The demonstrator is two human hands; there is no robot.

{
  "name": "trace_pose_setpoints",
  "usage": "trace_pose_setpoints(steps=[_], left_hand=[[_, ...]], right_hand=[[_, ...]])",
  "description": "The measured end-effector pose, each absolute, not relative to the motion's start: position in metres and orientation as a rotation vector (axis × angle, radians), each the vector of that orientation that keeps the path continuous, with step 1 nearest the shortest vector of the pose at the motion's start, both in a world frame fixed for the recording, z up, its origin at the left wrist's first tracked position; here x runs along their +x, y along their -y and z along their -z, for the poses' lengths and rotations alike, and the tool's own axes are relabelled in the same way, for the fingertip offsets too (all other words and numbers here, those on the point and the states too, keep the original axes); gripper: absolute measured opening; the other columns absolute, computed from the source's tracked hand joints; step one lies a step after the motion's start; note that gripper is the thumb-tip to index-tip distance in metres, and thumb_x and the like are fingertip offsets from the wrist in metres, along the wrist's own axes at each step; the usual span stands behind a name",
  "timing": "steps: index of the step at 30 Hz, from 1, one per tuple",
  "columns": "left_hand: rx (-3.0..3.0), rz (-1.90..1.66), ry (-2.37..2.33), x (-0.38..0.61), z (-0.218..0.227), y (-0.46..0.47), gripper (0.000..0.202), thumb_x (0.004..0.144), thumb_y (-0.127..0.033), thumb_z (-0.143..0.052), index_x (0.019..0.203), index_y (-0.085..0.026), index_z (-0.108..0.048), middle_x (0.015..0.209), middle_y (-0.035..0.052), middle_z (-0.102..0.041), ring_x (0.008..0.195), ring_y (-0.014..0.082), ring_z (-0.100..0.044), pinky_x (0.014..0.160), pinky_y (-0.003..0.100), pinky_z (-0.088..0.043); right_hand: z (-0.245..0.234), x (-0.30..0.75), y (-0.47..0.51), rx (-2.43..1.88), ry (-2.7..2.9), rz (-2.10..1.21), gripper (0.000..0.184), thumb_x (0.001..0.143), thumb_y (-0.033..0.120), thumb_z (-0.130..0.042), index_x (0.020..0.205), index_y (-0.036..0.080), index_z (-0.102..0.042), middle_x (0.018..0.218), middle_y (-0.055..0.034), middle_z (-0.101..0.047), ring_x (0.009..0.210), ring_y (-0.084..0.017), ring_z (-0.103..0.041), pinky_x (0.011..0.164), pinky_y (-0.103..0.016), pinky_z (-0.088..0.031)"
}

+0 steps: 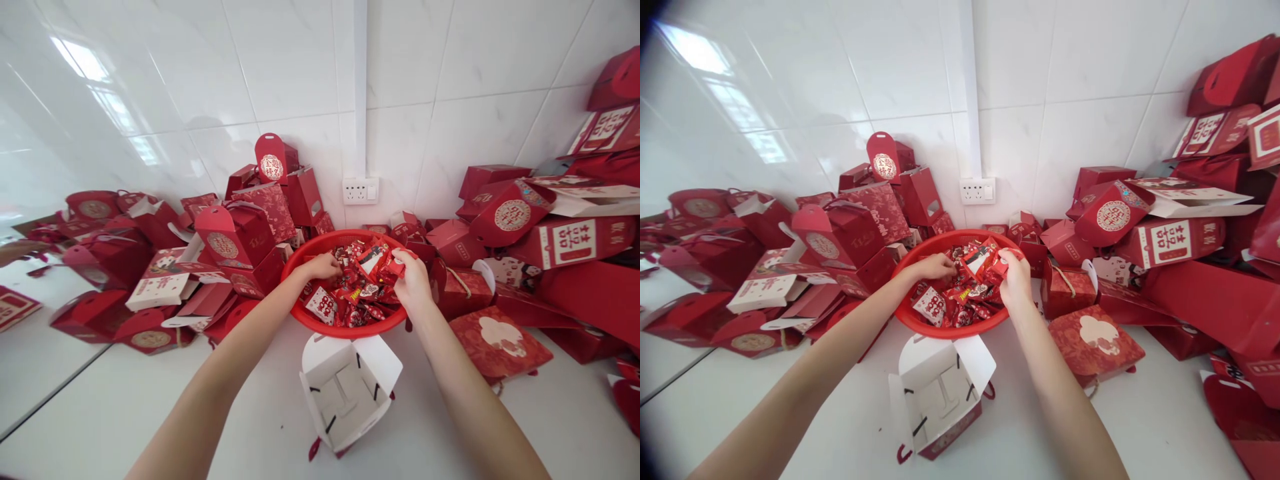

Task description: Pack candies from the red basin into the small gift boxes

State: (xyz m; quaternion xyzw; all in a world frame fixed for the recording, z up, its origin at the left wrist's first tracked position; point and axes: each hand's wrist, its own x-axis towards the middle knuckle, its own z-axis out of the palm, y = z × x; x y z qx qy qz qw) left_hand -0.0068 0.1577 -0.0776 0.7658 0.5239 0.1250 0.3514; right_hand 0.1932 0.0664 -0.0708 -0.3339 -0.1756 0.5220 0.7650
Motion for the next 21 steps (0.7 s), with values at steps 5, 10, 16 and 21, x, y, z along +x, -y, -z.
trace_pose_setpoints(steps=[5,10,16,21], left_hand=[[2.077,-0.225,-1.393,-0.018,0.094,-0.159,0.017,0.046,-0.006,-0.071,0.05,-0.021,-0.063,0.044,-0.0065,-0.055,0.046,0.0113,-0.046,0.053,0.023,-0.038],[2.08,-0.21,-1.368,-0.016,0.093,-0.155,0.016,0.047,-0.014,-0.074,0.057,-0.021,-0.064,0.055,-0.0043,-0.062,0.054,0.0141,-0.053,0.054,0.023,-0.038],[2.022,-0.197,-1.32,-0.014,0.088,-0.152,0.019,0.051,-0.023,-0.077,0.069,-0.021,-0.071,0.07,-0.0023,-0.071,0.067,0.0176,-0.062,0.06,0.023,-0.044],[1.978,-0.237,-1.273,-0.013,0.086,-0.149,0.027,0.045,-0.011,-0.075,0.07,-0.022,-0.073,0.061,-0.0056,-0.066,0.063,0.0172,-0.059,0.06,0.024,-0.043]], right_hand=[[0.069,0.192,-0.065,-0.747,0.354,-1.13,0.011,0.055,0.011,-0.067,0.059,0.019,-0.06,0.054,0.0066,-0.061,0.056,-0.009,-0.06,0.058,-0.02,-0.051],[0.07,0.191,-0.065,-0.762,0.37,-1.145,0.011,0.058,0.012,-0.069,0.061,0.019,-0.061,0.056,0.0044,-0.065,0.057,-0.011,-0.063,0.06,-0.023,-0.054],[0.073,0.192,-0.067,-0.736,0.405,-1.127,0.016,0.056,0.012,-0.073,0.061,0.019,-0.06,0.056,0.0058,-0.064,0.055,-0.011,-0.063,0.059,-0.022,-0.053],[0.075,0.193,-0.068,-0.734,0.429,-1.129,0.014,0.055,0.014,-0.072,0.061,0.019,-0.061,0.057,0.0054,-0.064,0.054,-0.01,-0.062,0.06,-0.022,-0.053]])
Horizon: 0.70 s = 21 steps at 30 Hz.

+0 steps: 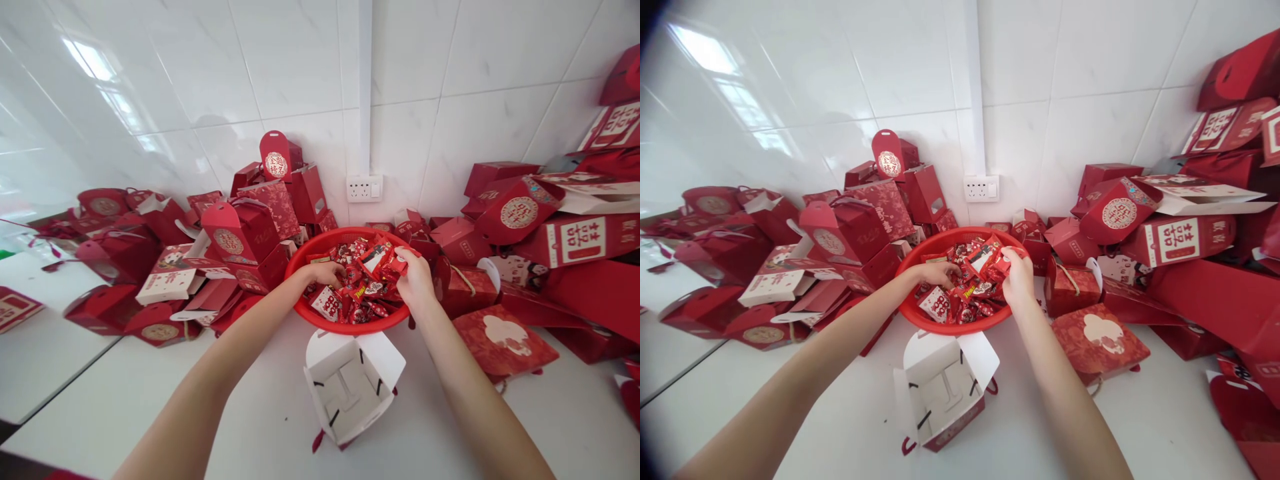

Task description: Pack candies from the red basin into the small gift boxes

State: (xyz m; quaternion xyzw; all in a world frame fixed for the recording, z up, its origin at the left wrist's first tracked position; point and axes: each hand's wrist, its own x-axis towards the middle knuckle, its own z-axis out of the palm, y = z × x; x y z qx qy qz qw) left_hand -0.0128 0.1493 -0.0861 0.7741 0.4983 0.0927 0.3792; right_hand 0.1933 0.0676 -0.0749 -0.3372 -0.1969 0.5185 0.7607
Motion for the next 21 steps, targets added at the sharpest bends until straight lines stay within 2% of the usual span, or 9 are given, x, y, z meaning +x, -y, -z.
trace_pose_setpoints(steps=[4,7,11,14,17,21], left_hand=[[1.924,-0.297,-1.262,-0.012,0.082,-0.148,0.022,0.047,-0.012,-0.077,0.068,-0.02,-0.076,0.059,-0.0043,-0.066,0.06,0.0162,-0.057,0.06,0.026,-0.043],[1.88,-0.498,-1.252,-0.011,0.077,-0.148,0.017,0.05,-0.017,-0.08,0.066,-0.019,-0.076,0.061,-0.0022,-0.068,0.062,0.0161,-0.058,0.062,0.026,-0.045],[1.709,-0.8,-1.269,-0.007,0.075,-0.149,0.003,0.062,-0.017,-0.071,0.064,-0.015,-0.073,0.058,0.0005,-0.067,0.055,0.0134,-0.056,0.059,0.026,-0.046],[1.597,-0.904,-1.265,-0.004,0.075,-0.151,0.004,0.066,-0.014,-0.068,0.068,-0.014,-0.071,0.057,0.0003,-0.065,0.051,0.0113,-0.053,0.056,0.025,-0.044],[1.557,-0.93,-1.213,-0.004,0.077,-0.151,0.01,0.064,-0.013,-0.071,0.074,-0.014,-0.07,0.061,-0.0004,-0.065,0.055,0.0109,-0.055,0.058,0.024,-0.045],[1.605,-0.974,-1.151,-0.005,0.08,-0.151,0.021,0.064,-0.026,-0.081,0.077,-0.015,-0.068,0.069,0.0001,-0.067,0.062,0.0123,-0.058,0.063,0.025,-0.045]], right_hand=[[0.078,0.195,-0.069,-0.739,0.447,-1.128,0.015,0.056,0.015,-0.073,0.063,0.019,-0.061,0.059,0.0051,-0.064,0.056,-0.011,-0.063,0.061,-0.023,-0.054],[0.078,0.194,-0.07,-0.734,0.433,-1.109,0.017,0.057,0.014,-0.073,0.061,0.02,-0.058,0.056,0.0069,-0.062,0.055,-0.01,-0.062,0.059,-0.022,-0.053],[0.075,0.193,-0.068,-0.737,0.41,-1.104,0.015,0.056,0.014,-0.071,0.06,0.019,-0.058,0.055,0.0067,-0.061,0.055,-0.01,-0.062,0.059,-0.022,-0.053],[0.075,0.193,-0.067,-0.743,0.406,-1.115,0.014,0.056,0.014,-0.071,0.062,0.019,-0.06,0.058,0.0056,-0.064,0.057,-0.011,-0.064,0.06,-0.023,-0.054],[0.076,0.194,-0.068,-0.738,0.411,-1.12,0.014,0.056,0.016,-0.072,0.064,0.019,-0.061,0.059,0.0049,-0.065,0.058,-0.012,-0.065,0.06,-0.024,-0.055],[0.076,0.193,-0.067,-0.73,0.432,-1.115,0.014,0.056,0.017,-0.072,0.064,0.019,-0.06,0.059,0.0052,-0.065,0.056,-0.012,-0.065,0.058,-0.024,-0.055]])
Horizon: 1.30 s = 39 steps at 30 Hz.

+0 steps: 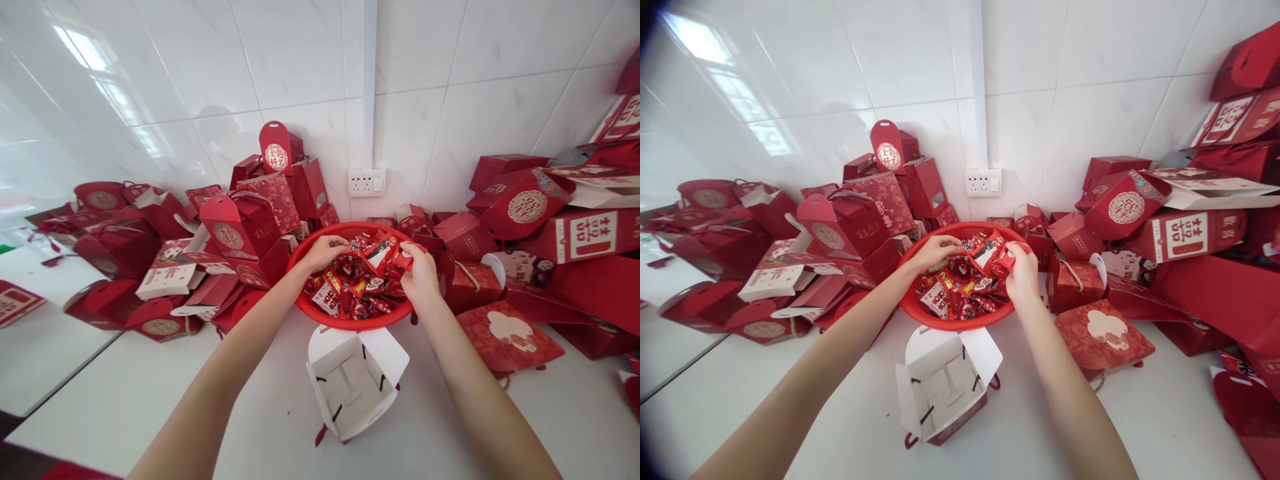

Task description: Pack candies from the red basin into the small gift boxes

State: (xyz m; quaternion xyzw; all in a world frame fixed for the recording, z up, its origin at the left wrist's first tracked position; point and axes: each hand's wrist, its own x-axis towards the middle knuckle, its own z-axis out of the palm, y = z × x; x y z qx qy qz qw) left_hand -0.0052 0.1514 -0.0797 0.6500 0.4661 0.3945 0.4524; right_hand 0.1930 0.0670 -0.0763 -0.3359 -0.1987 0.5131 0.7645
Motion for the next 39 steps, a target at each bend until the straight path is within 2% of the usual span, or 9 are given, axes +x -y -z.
trace_pose_setpoints(steps=[4,7,10,13,16,22,27,34,39], left_hand=[[1.716,-1.036,-1.105,-0.008,0.082,-0.153,0.029,0.064,-0.033,-0.085,0.073,-0.015,-0.064,0.066,-0.0022,-0.063,0.062,0.011,-0.054,0.064,0.024,-0.042],[1.736,-1.098,-1.137,-0.008,0.083,-0.154,0.035,0.06,-0.026,-0.087,0.087,-0.015,-0.066,0.064,-0.0061,-0.057,0.063,0.0109,-0.053,0.064,0.023,-0.041],[1.695,-1.128,-1.122,-0.008,0.083,-0.154,0.05,0.056,-0.025,-0.089,0.099,-0.014,-0.066,0.074,-0.0032,-0.063,0.073,0.0142,-0.059,0.073,0.026,-0.046],[1.668,-1.066,-1.005,-0.007,0.082,-0.153,0.043,0.058,-0.032,-0.09,0.089,-0.012,-0.067,0.085,0.003,-0.07,0.08,0.0169,-0.063,0.079,0.03,-0.049],[1.643,-1.08,-0.975,-0.007,0.08,-0.15,0.042,0.058,-0.035,-0.091,0.084,-0.013,-0.066,0.082,0.002,-0.071,0.076,0.0158,-0.063,0.075,0.03,-0.05],[1.486,-1.114,-0.856,-0.006,0.074,-0.146,0.05,0.055,-0.035,-0.094,0.093,-0.013,-0.069,0.086,0.0024,-0.074,0.076,0.0148,-0.066,0.077,0.029,-0.053],[1.255,-1.257,-0.765,-0.005,0.066,-0.144,0.044,0.057,-0.026,-0.094,0.092,-0.016,-0.069,0.082,0.0005,-0.074,0.074,0.0146,-0.07,0.078,0.029,-0.055],[1.08,-1.232,-0.724,-0.007,0.055,-0.141,0.023,0.066,-0.007,-0.074,0.082,-0.016,-0.06,0.074,0.0002,-0.073,0.073,0.0176,-0.074,0.073,0.028,-0.057],[1.054,-1.177,-0.726,-0.006,0.054,-0.142,0.019,0.071,-0.004,-0.067,0.089,-0.012,-0.066,0.074,0.0037,-0.073,0.068,0.0163,-0.072,0.068,0.026,-0.057]], right_hand=[[0.072,0.191,-0.064,-0.752,0.387,-1.123,0.011,0.057,0.015,-0.069,0.063,0.019,-0.06,0.059,0.0047,-0.065,0.056,-0.012,-0.065,0.058,-0.024,-0.055],[0.068,0.19,-0.061,-0.749,0.352,-1.117,0.011,0.058,0.013,-0.067,0.062,0.02,-0.06,0.057,0.0057,-0.064,0.055,-0.012,-0.064,0.056,-0.024,-0.055],[0.065,0.189,-0.059,-0.764,0.329,-1.135,0.01,0.059,0.012,-0.066,0.06,0.019,-0.06,0.056,0.0052,-0.065,0.054,-0.012,-0.063,0.055,-0.023,-0.054],[0.063,0.189,-0.058,-0.767,0.306,-1.142,0.009,0.059,0.011,-0.066,0.059,0.019,-0.06,0.056,0.0049,-0.065,0.054,-0.011,-0.062,0.055,-0.022,-0.054],[0.064,0.189,-0.059,-0.755,0.334,-1.121,0.012,0.058,0.011,-0.067,0.061,0.02,-0.059,0.055,0.0063,-0.063,0.054,-0.011,-0.062,0.055,-0.023,-0.054],[0.069,0.19,-0.062,-0.748,0.363,-1.123,0.013,0.058,0.014,-0.07,0.062,0.02,-0.059,0.058,0.0049,-0.065,0.055,-0.013,-0.064,0.055,-0.024,-0.054],[0.068,0.19,-0.062,-0.762,0.364,-1.111,0.015,0.06,0.013,-0.069,0.061,0.021,-0.056,0.054,0.0078,-0.062,0.052,-0.012,-0.062,0.055,-0.023,-0.053],[0.066,0.189,-0.06,-0.76,0.346,-1.132,0.01,0.059,0.013,-0.066,0.059,0.02,-0.058,0.056,0.0052,-0.064,0.053,-0.012,-0.062,0.055,-0.023,-0.053],[0.069,0.19,-0.061,-0.754,0.401,-1.117,0.014,0.058,0.014,-0.069,0.062,0.02,-0.058,0.056,0.0078,-0.062,0.053,-0.012,-0.062,0.055,-0.024,-0.053]])
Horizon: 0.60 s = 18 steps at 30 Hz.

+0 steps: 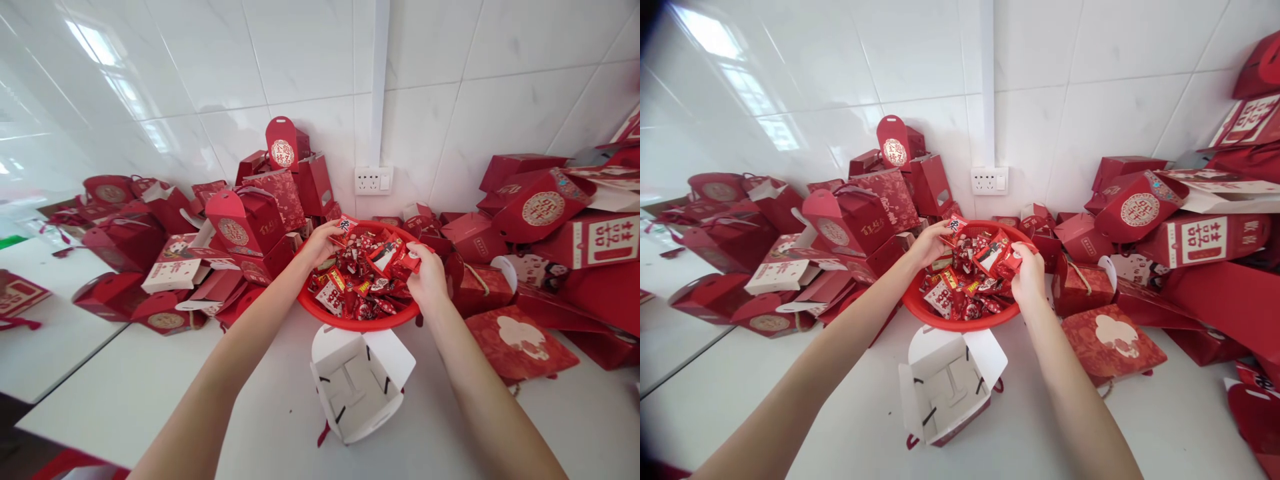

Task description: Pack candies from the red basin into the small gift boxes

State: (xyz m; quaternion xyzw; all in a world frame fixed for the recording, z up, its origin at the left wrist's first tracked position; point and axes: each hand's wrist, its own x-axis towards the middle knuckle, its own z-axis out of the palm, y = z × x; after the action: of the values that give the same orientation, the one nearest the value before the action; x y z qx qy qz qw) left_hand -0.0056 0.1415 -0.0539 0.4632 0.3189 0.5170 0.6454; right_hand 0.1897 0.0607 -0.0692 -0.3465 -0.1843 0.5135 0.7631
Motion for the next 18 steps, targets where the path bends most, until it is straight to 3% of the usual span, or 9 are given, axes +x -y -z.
trace_pose_setpoints(steps=[4,11,18], left_hand=[[1.033,-1.188,-0.77,-0.0047,0.0556,-0.1426,0.007,0.077,-0.009,-0.073,0.083,-0.011,-0.069,0.074,0.0042,-0.074,0.063,0.0134,-0.069,0.061,0.023,-0.055],[1.083,-1.204,-0.814,-0.0065,0.0617,-0.146,0.02,0.067,-0.012,-0.086,0.079,-0.011,-0.071,0.072,0.0019,-0.072,0.06,0.0108,-0.065,0.06,0.021,-0.051],[1.113,-1.215,-0.794,-0.0069,0.0623,-0.1462,0.022,0.067,-0.013,-0.085,0.082,-0.012,-0.069,0.076,0.0021,-0.073,0.065,0.0128,-0.066,0.063,0.024,-0.051]], right_hand=[[0.068,0.1891,-0.0604,-0.773,0.388,-1.125,0.013,0.058,0.013,-0.068,0.061,0.02,-0.057,0.056,0.0074,-0.061,0.053,-0.011,-0.062,0.056,-0.024,-0.053],[0.0678,0.1894,-0.0605,-0.788,0.396,-1.126,0.014,0.057,0.013,-0.069,0.061,0.02,-0.057,0.055,0.0076,-0.061,0.053,-0.011,-0.061,0.056,-0.024,-0.053],[0.0687,0.1884,-0.0599,-0.774,0.418,-1.121,0.013,0.057,0.014,-0.067,0.059,0.02,-0.057,0.055,0.0073,-0.06,0.052,-0.011,-0.06,0.054,-0.023,-0.052]])
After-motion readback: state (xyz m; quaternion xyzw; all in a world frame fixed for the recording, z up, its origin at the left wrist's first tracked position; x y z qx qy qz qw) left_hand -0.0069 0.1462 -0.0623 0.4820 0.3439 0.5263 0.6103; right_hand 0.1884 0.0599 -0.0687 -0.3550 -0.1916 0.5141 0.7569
